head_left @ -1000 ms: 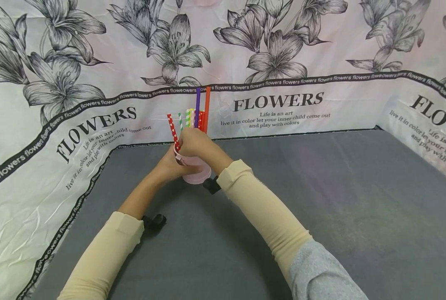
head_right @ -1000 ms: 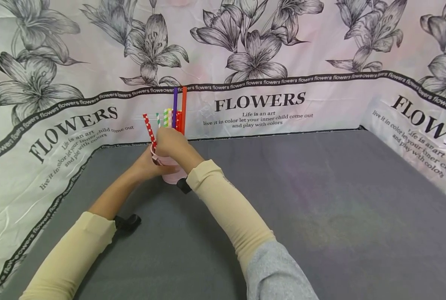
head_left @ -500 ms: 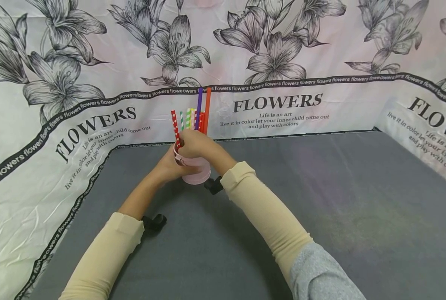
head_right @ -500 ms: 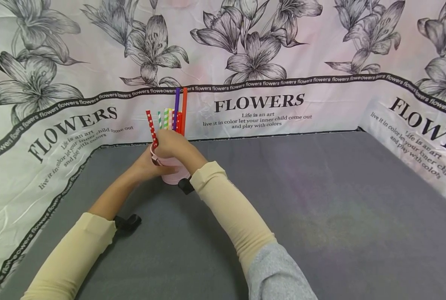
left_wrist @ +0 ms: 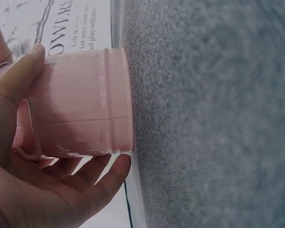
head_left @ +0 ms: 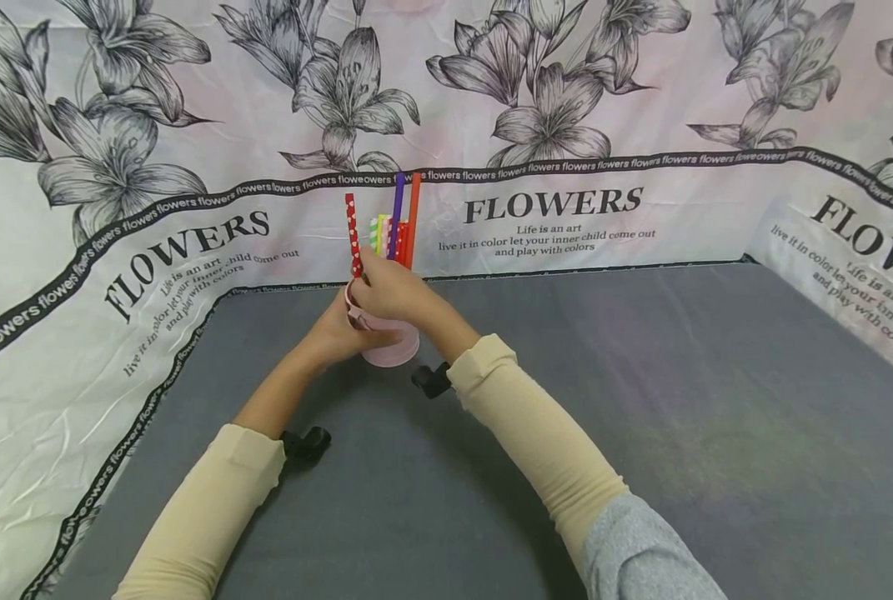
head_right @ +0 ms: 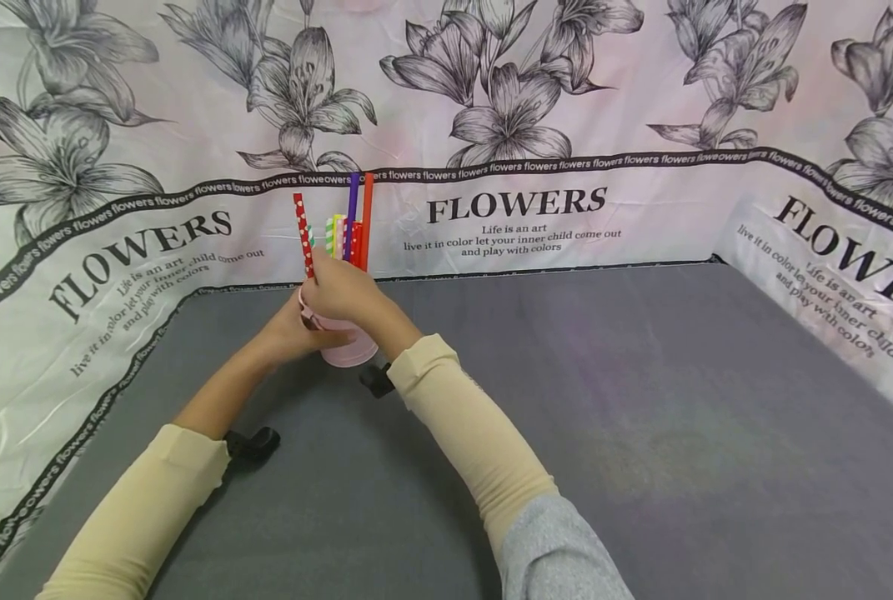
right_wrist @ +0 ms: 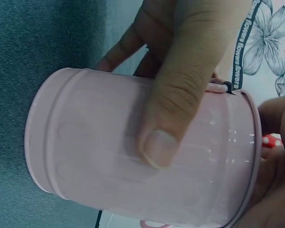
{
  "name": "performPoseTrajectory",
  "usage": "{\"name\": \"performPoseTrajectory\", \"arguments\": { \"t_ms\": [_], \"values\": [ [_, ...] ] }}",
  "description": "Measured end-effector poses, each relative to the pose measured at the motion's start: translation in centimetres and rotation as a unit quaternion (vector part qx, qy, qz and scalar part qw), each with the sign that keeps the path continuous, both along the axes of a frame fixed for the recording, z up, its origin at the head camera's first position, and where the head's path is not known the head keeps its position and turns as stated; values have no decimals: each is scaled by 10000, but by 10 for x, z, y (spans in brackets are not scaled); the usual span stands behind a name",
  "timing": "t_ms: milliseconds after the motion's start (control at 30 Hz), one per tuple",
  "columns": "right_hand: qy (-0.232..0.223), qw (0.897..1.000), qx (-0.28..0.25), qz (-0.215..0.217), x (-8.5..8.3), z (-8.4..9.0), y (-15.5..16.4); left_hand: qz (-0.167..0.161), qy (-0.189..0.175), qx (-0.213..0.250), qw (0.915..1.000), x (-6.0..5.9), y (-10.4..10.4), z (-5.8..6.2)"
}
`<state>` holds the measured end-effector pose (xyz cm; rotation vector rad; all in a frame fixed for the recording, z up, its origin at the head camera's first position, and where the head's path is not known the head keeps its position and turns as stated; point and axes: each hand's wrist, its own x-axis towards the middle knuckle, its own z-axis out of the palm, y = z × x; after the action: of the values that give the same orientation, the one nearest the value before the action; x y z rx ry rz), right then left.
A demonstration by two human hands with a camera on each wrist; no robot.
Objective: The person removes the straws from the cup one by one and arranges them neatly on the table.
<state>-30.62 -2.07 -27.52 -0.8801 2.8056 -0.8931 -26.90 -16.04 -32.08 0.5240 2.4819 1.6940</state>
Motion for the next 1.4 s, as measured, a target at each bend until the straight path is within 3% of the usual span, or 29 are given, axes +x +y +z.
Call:
{"name": "performPoseTrajectory", "arguments": {
  "t_ms": [167, 267, 367, 600, 733, 1033, 1167, 1400],
  "values": [
    [132, 9988, -451, -114, 1, -7, 2, 88, 179, -135, 9997, -13, -5, -19],
    [259, 9961, -817, -194, 1, -10, 3, 211, 164, -252, 9993, -15, -5, -23],
    [260, 9914, -1267, -222, 2, -11, 4, 183, 124, -150, 9996, -14, -4, -19],
    [177, 9790, -2027, -103, 2, -15, 6, 105, -18, -140, 9998, 7, 1, 5],
    [320, 9731, -2280, -70, 2, -17, 8, 95, 10, -139, 9999, 8, 2, 6],
    [433, 9501, -3089, -74, -5, -16, 12, 257, 156, -113, 9995, -15, -4, -19],
    [356, 9387, -3428, -79, -8, -16, 16, 256, 187, -82, 9995, -15, -4, -21],
    [636, 9174, -3921, -234, -11, -7, 27, 240, 230, -37, 9994, -14, -2, -20]
  ]
}}
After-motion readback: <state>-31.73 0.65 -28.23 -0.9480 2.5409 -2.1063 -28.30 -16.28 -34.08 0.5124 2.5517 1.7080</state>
